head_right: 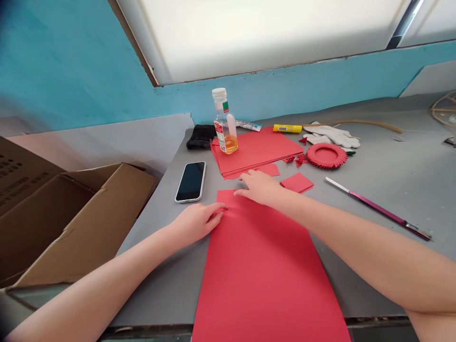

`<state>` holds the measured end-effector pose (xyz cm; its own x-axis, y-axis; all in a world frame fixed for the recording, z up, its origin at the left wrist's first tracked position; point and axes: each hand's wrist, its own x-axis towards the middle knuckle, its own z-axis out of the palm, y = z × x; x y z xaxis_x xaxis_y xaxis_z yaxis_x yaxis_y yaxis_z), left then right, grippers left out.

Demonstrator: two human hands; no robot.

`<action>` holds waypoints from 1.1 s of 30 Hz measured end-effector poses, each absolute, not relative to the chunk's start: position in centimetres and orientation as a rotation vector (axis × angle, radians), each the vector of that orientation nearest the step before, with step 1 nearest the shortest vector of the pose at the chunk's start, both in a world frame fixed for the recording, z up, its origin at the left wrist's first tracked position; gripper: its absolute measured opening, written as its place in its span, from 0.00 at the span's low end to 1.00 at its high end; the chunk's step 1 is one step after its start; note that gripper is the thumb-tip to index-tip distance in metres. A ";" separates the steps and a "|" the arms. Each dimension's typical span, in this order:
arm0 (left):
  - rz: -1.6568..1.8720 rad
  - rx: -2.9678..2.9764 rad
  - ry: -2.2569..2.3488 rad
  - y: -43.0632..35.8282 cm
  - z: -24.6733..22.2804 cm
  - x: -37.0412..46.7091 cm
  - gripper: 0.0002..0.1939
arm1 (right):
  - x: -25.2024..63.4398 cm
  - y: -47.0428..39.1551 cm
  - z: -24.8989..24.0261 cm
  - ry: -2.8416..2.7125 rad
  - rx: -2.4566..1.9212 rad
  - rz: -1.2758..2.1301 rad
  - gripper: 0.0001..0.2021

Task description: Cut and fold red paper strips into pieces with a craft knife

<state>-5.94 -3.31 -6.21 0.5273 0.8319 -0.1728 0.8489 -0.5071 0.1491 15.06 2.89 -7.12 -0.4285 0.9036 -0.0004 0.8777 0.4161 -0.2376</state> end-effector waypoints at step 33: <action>-0.179 2.986 1.340 -7.5 -6.0 -6.2 0.14 | 13.2 -6.5 -9.7 -2.414 -0.750 -0.682 0.12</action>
<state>-6.24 -7.53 -5.98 0.6614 0.7488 -0.0438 0.7340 -0.6581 -0.1678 13.23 -6.53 -9.69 -0.7130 0.3630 0.5999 0.6233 0.7200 0.3051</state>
